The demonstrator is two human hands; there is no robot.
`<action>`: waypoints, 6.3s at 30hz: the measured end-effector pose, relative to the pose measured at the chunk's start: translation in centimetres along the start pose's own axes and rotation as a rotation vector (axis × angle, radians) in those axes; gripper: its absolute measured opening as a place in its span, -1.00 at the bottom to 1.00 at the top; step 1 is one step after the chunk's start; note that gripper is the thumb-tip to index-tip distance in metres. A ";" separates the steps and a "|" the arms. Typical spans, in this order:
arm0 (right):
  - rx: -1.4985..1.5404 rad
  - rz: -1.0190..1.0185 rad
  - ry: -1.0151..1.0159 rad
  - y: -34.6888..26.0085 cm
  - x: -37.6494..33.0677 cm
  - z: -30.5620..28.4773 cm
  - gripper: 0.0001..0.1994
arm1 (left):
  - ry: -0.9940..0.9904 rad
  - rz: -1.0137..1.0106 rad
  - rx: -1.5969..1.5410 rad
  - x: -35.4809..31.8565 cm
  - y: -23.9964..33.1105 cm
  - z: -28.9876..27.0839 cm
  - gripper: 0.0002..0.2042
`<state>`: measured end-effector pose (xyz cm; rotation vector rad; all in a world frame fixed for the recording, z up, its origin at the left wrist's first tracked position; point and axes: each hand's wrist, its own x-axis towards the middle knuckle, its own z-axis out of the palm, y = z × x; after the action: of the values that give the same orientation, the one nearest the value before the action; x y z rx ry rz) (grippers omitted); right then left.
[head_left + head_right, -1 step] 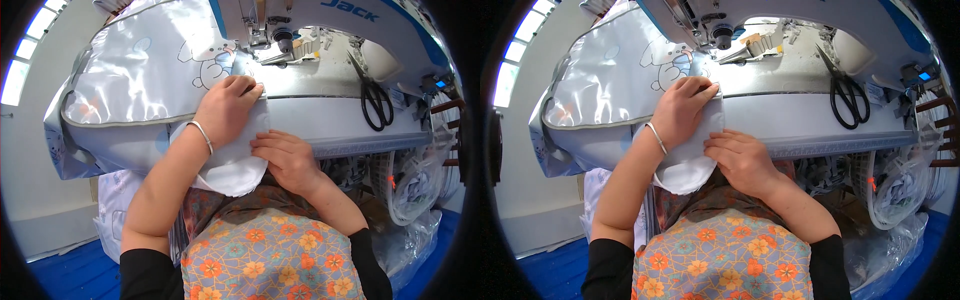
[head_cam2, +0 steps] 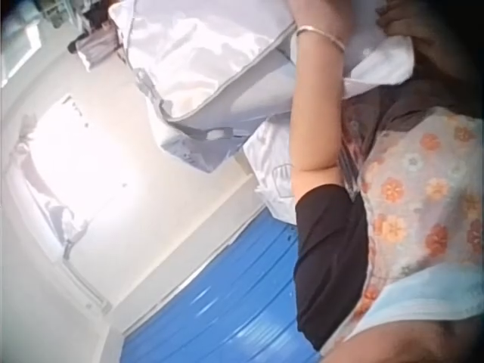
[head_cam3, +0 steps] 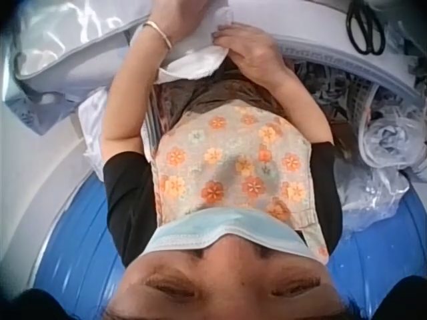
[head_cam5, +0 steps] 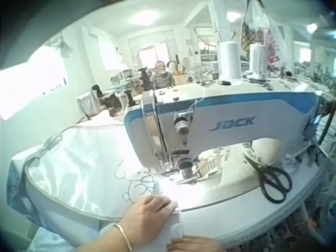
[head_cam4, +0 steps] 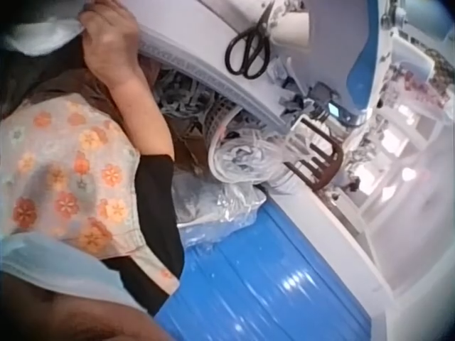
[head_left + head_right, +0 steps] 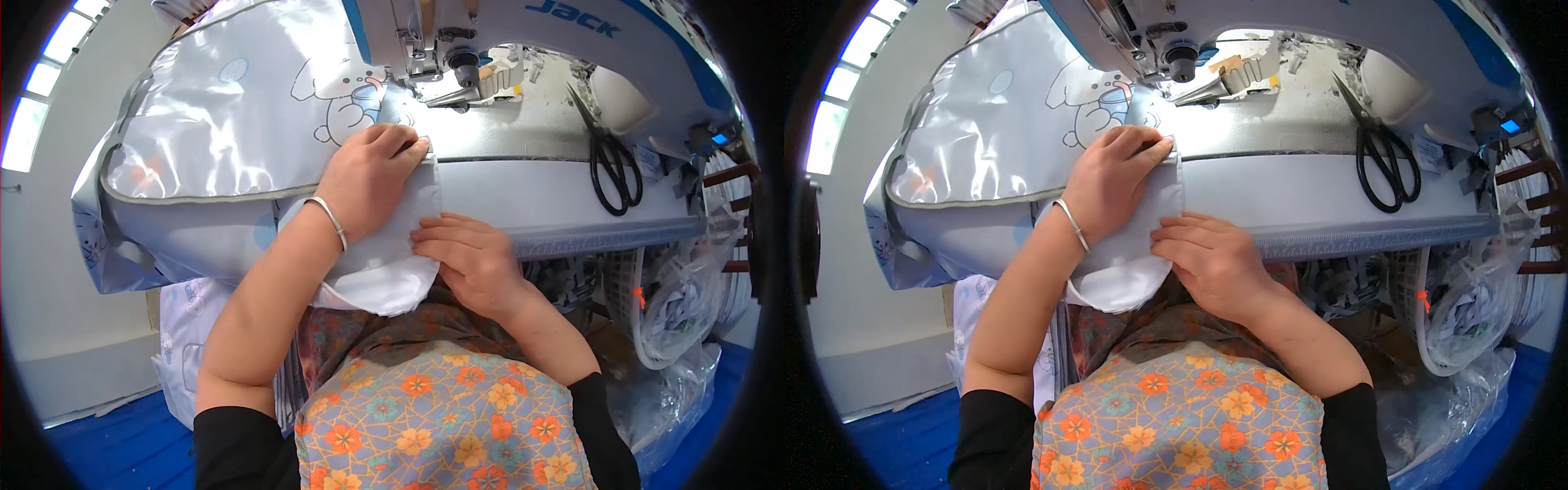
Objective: Sewing together fabric and plastic components to assemble a product using an industrial sewing machine.
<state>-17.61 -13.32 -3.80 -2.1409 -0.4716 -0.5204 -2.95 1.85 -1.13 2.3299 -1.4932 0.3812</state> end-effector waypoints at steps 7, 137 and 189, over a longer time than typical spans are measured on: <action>0.058 0.066 -0.091 -0.4 0.7 -1.1 -0.74 | -0.002 0.000 -0.002 -0.5 -0.2 0.5 -0.64; -0.395 -0.084 -0.114 6.0 7.8 -1.5 -0.64 | -0.267 -0.016 0.237 1.4 3.6 -1.3 -0.91; -0.166 0.182 -0.637 -0.9 4.7 -4.9 -0.74 | -0.339 -0.184 0.190 0.0 1.8 -4.4 -0.79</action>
<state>-15.04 -16.15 1.88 -2.4632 -0.5823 0.2514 -4.78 2.98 3.08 2.7672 -1.4182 0.0841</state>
